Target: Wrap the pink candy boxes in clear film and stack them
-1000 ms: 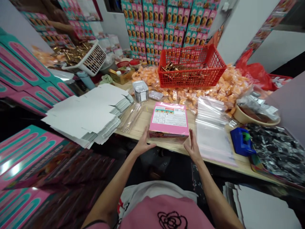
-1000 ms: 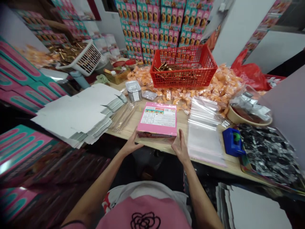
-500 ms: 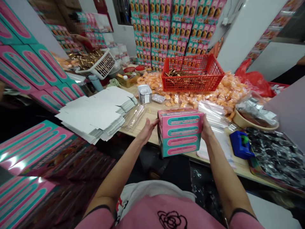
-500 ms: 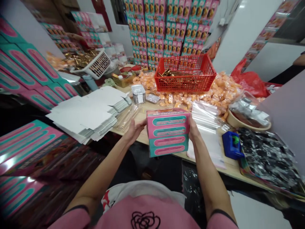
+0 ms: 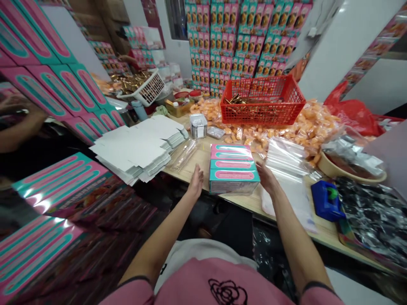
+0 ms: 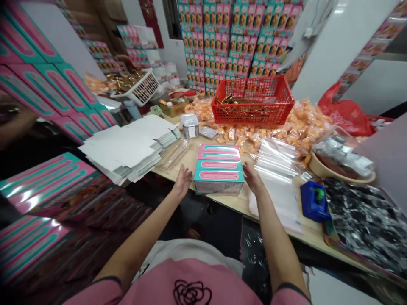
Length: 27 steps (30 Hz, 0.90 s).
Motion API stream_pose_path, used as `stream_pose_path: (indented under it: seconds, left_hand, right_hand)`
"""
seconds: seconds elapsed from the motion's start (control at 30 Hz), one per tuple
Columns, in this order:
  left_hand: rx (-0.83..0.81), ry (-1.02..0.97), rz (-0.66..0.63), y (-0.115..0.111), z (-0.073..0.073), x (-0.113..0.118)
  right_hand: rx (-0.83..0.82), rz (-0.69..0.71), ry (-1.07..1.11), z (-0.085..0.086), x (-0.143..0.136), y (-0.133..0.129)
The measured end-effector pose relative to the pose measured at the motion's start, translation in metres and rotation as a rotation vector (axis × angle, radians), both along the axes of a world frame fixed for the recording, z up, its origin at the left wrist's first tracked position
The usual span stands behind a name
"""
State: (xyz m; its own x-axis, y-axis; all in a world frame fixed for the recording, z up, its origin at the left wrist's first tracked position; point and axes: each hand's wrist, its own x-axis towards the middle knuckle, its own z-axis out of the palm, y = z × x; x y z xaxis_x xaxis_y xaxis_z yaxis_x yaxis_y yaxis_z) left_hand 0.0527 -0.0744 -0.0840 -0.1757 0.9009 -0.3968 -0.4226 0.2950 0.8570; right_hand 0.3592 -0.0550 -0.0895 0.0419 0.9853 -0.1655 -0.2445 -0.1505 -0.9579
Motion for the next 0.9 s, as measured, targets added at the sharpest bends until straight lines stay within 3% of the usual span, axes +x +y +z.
stream_pose_path:
  seconds: [0.07, 0.17, 0.23, 0.33, 0.43, 0.6, 0.7, 0.8, 0.9]
  left_hand:
    - [0.016, 0.028, 0.057, -0.022, -0.007, -0.003]
    - [0.093, 0.021, 0.013, -0.039, -0.006, 0.006]
    - [0.165, 0.001, -0.078, -0.038, -0.001, 0.018]
    - [0.213, -0.020, -0.187, -0.034, 0.004, 0.030]
    - [0.184, -0.063, -0.097, -0.049, 0.005, 0.025]
    - [0.090, -0.038, 0.184, -0.106, 0.009, -0.014]
    - [0.199, -0.063, 0.357, -0.136, 0.011, -0.049]
    - [0.304, -0.233, 0.510, -0.159, 0.011, -0.090]
    - [0.378, -0.362, 0.609, -0.181, 0.013, -0.124]
  right_hand:
    - [-0.058, -0.084, -0.006, -0.015, 0.003, -0.025]
    - [-0.072, -0.007, -0.030, -0.020, -0.004, -0.054]
    - [-0.075, 0.029, -0.055, -0.011, -0.015, -0.061]
    - [-0.125, -0.057, -0.134, 0.006, -0.036, -0.060]
    - [-0.062, -0.065, -0.181, 0.022, -0.057, -0.061]
    - [0.257, 0.238, -0.205, 0.042, -0.102, -0.073]
    - [0.436, 0.407, -0.320, 0.057, -0.130, -0.085]
    - [0.667, 0.652, -0.386, 0.080, -0.148, -0.092]
    - [0.878, 0.754, -0.276, 0.102, -0.170, -0.076]
